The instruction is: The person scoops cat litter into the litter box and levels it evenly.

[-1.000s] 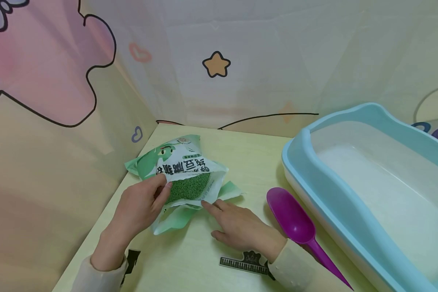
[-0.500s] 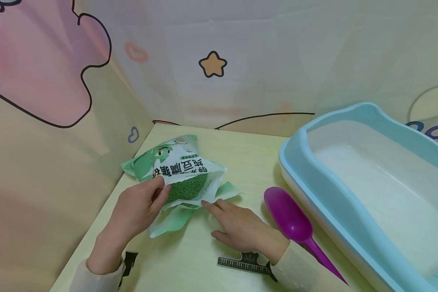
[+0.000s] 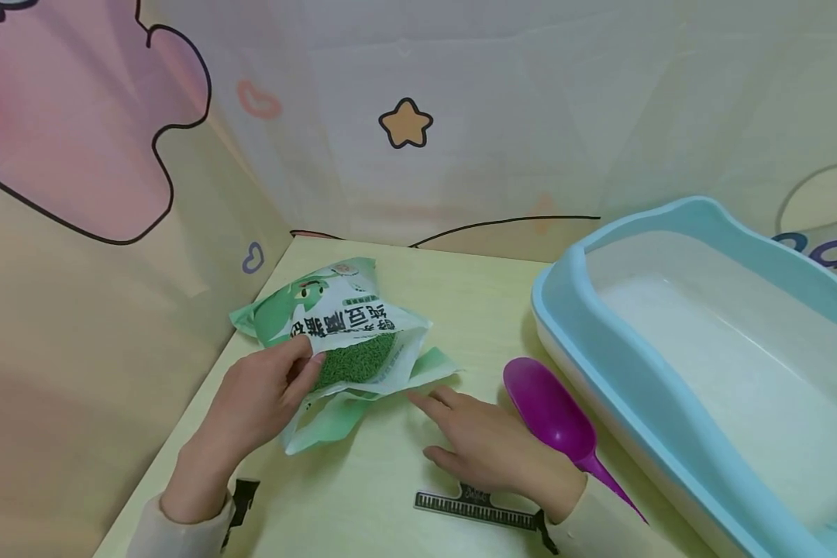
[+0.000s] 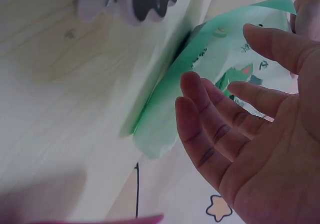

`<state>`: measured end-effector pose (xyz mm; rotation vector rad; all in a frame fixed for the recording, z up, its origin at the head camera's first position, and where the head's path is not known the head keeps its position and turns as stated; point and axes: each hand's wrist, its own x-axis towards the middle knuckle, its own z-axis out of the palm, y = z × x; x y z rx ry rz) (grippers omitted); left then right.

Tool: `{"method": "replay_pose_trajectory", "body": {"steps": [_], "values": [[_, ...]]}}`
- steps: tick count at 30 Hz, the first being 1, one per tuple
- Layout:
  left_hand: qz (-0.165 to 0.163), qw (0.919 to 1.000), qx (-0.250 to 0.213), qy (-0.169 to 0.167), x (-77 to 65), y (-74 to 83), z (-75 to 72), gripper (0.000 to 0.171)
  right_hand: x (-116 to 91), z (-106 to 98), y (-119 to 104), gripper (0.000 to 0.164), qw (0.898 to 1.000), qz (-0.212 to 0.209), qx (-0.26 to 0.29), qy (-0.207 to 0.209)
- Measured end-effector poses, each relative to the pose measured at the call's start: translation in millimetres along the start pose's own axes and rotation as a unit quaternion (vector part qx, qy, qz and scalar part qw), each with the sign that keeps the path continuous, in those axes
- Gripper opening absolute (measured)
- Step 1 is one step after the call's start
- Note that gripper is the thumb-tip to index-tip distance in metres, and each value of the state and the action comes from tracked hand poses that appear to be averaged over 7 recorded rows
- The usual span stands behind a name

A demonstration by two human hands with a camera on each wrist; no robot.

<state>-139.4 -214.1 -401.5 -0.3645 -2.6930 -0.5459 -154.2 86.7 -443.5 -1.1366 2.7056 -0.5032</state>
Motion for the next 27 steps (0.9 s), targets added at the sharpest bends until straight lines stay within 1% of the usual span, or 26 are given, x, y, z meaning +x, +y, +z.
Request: {"method": "replay_pose_trajectory", "body": {"steps": [4,11,17,21,23,27], "values": [[-0.002,0.9999,-0.003,-0.012,0.8,0.6,-0.8,0.036,-13,-3,6,0.068,1.000,0.008,-0.004,0.025],[-0.002,0.9997,-0.004,-0.022,0.6,2.4,-2.3,0.036,-38,-10,14,0.064,0.996,0.020,-0.009,0.087],[-0.001,0.9994,-0.004,-0.034,1.3,4.2,-4.3,0.034,-63,-11,21,0.066,0.990,0.054,-0.019,0.129],[0.003,0.9992,-0.003,-0.040,2.7,4.4,-5.6,0.033,-76,-12,24,0.069,0.985,0.060,-0.025,0.161],[0.002,0.9992,-0.002,-0.040,2.7,4.0,-6.1,0.034,-82,-12,26,0.072,0.982,0.054,-0.030,0.181],[-0.002,0.9992,0.001,-0.040,1.4,3.7,-6.8,0.035,-95,-11,28,0.082,0.977,0.063,-0.037,0.201]]}}
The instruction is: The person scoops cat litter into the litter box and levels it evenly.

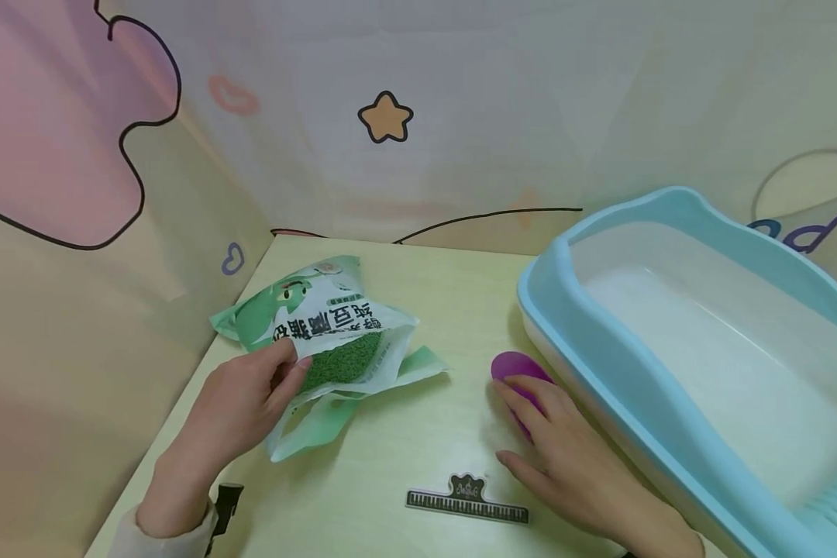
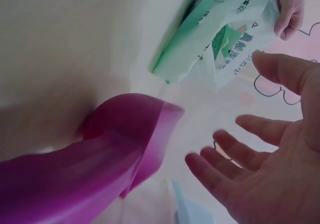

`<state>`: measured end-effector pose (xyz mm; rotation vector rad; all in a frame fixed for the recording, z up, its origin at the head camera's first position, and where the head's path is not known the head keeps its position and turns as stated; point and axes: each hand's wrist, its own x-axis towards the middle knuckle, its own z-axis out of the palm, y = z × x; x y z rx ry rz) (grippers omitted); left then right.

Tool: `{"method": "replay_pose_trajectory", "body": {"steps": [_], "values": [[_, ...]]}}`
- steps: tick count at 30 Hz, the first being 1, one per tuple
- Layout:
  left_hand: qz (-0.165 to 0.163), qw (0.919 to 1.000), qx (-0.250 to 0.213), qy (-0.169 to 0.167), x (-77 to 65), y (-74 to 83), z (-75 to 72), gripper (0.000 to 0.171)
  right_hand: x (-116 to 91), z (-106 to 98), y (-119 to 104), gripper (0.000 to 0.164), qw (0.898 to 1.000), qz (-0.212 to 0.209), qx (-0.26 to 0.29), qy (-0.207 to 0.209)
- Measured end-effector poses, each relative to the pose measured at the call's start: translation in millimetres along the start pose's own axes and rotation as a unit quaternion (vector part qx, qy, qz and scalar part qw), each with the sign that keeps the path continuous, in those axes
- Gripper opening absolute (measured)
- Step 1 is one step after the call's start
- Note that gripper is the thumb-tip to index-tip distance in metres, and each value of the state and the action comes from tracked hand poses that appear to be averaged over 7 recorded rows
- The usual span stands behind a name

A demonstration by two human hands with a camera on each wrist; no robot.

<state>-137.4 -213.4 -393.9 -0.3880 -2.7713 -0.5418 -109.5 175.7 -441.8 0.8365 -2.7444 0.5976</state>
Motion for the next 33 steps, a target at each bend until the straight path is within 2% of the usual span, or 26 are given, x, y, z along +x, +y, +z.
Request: {"method": "replay_pose_trajectory", "body": {"steps": [5,9,15,18,30,33], "values": [[-0.001,1.0000,-0.002,-0.004,-0.5,0.0,-2.3,0.035,-17,-3,5,0.097,1.000,0.020,-0.009,0.012],[0.001,1.0000,0.000,-0.003,-0.2,0.4,-2.6,0.034,-31,-2,12,0.103,1.000,0.013,-0.008,0.016],[0.004,1.0000,0.001,-0.003,0.3,0.4,-2.8,0.035,-49,8,31,0.093,0.997,-0.034,-0.018,0.068],[0.004,1.0000,0.000,-0.005,0.7,0.5,-2.8,0.035,-56,13,38,0.093,0.996,-0.039,-0.012,0.086],[0.003,0.9997,0.005,-0.022,2.1,2.3,-4.5,0.036,-77,20,49,0.103,0.995,-0.001,-0.047,0.084],[0.005,0.9997,0.009,-0.021,2.3,2.3,-4.4,0.036,-81,23,50,0.107,0.995,0.025,-0.068,0.075]]}}
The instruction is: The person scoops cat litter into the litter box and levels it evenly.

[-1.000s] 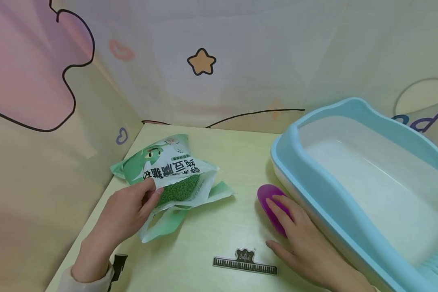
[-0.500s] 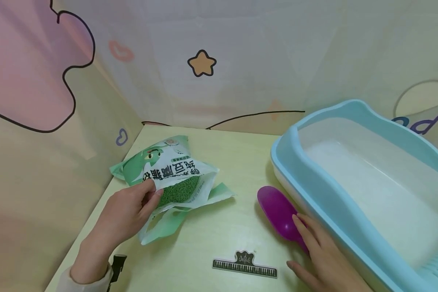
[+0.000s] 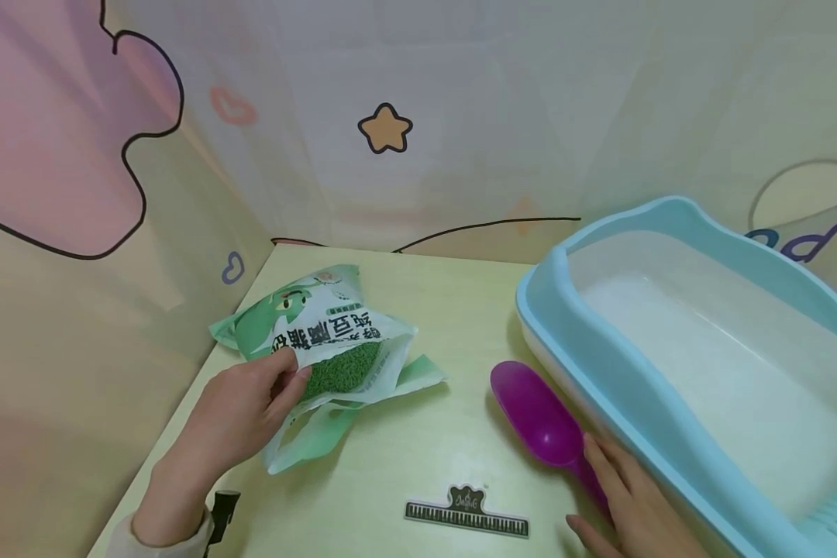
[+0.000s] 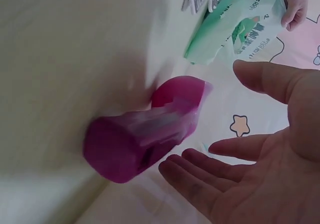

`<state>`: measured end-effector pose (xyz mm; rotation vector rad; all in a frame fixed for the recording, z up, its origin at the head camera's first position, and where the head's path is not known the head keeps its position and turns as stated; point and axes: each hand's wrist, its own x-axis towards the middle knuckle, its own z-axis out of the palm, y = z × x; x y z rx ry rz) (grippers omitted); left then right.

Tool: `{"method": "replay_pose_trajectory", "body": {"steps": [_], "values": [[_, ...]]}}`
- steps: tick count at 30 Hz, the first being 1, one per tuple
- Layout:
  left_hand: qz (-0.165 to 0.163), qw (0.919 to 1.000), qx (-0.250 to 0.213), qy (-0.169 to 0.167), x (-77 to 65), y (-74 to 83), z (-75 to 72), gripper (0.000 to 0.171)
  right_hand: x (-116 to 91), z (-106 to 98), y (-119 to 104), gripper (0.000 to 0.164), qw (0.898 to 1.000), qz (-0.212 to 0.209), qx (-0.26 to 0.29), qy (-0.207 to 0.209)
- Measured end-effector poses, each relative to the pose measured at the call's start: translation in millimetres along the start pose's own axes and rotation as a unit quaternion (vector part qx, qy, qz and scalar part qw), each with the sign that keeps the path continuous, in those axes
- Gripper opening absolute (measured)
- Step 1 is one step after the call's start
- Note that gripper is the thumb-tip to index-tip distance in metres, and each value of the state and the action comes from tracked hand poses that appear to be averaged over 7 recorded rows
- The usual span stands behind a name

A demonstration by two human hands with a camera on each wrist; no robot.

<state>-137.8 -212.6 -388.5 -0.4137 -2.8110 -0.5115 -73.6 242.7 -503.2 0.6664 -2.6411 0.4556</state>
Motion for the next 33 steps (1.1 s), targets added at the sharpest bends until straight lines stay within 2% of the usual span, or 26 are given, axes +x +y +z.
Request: {"method": "replay_pose_trajectory", "body": {"steps": [5,11,21,28,33], "values": [[-0.001,1.0000,0.007,0.001,-0.8,-0.7,0.9,0.037,-6,3,-1,0.108,0.999,0.039,-0.017,-0.033],[-0.004,0.9999,0.011,0.003,-1.7,-1.2,1.3,0.037,-13,7,-1,0.110,0.992,0.086,-0.027,-0.090],[-0.001,0.9999,0.012,0.000,0.2,-2.9,1.7,0.037,-18,10,1,0.097,0.988,0.100,-0.058,-0.103],[-0.003,0.9999,0.011,-0.004,0.7,-2.9,1.7,0.036,-17,11,4,0.092,0.978,0.138,-0.059,-0.147],[-0.005,0.9999,0.012,-0.007,0.7,-2.6,1.5,0.037,-16,11,6,0.087,0.978,0.129,-0.056,-0.152]]}}
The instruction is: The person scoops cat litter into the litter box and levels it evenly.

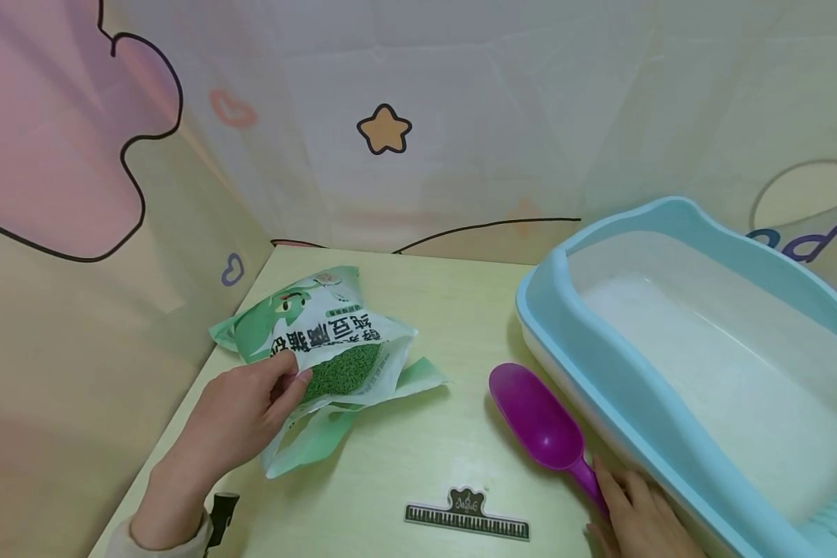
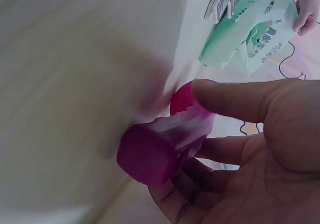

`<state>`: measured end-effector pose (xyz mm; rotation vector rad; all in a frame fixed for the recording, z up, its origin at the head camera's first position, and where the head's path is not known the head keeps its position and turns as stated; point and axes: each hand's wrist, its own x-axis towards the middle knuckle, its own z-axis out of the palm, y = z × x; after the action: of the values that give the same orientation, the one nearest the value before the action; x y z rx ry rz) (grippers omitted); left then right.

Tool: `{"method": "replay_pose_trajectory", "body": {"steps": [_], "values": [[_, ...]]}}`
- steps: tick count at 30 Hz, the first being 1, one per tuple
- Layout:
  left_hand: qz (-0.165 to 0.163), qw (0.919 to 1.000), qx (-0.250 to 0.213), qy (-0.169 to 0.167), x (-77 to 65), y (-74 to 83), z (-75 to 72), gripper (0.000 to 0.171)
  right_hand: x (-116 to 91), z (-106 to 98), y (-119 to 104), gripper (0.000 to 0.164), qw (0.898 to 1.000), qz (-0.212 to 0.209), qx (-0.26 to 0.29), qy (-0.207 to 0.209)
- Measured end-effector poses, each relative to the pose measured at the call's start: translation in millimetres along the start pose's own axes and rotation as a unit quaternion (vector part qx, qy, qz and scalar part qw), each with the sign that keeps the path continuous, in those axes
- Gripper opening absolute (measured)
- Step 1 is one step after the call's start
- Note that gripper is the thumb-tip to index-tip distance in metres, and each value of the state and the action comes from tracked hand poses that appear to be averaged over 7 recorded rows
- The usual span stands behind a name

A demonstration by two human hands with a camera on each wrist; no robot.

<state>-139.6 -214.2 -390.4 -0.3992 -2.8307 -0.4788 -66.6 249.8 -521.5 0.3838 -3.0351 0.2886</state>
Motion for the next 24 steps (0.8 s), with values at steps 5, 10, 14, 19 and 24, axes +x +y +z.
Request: {"method": "replay_pose_trajectory", "body": {"steps": [5,10,14,19,24], "values": [[0.001,1.0000,0.004,-0.001,-0.1,0.1,0.1,0.037,1.1,-0.6,0.9,0.082,1.000,0.000,0.006,-0.013],[0.001,1.0000,0.007,0.000,0.0,-0.5,0.1,0.039,3.4,-0.6,-0.2,0.077,0.999,0.021,0.019,-0.037],[0.003,0.9999,0.012,-0.002,0.6,-0.5,-0.1,0.038,3.5,0.7,-0.4,0.067,0.999,0.018,0.032,-0.022],[0.008,0.9998,0.015,-0.002,2.4,-0.8,-0.3,0.038,1.5,1.3,-2.5,0.054,0.998,0.016,0.056,0.011],[0.017,0.9997,0.016,0.009,4.4,-1.1,-0.1,0.040,0.3,-3.2,-8.8,0.044,0.997,0.029,0.067,0.028]]}}
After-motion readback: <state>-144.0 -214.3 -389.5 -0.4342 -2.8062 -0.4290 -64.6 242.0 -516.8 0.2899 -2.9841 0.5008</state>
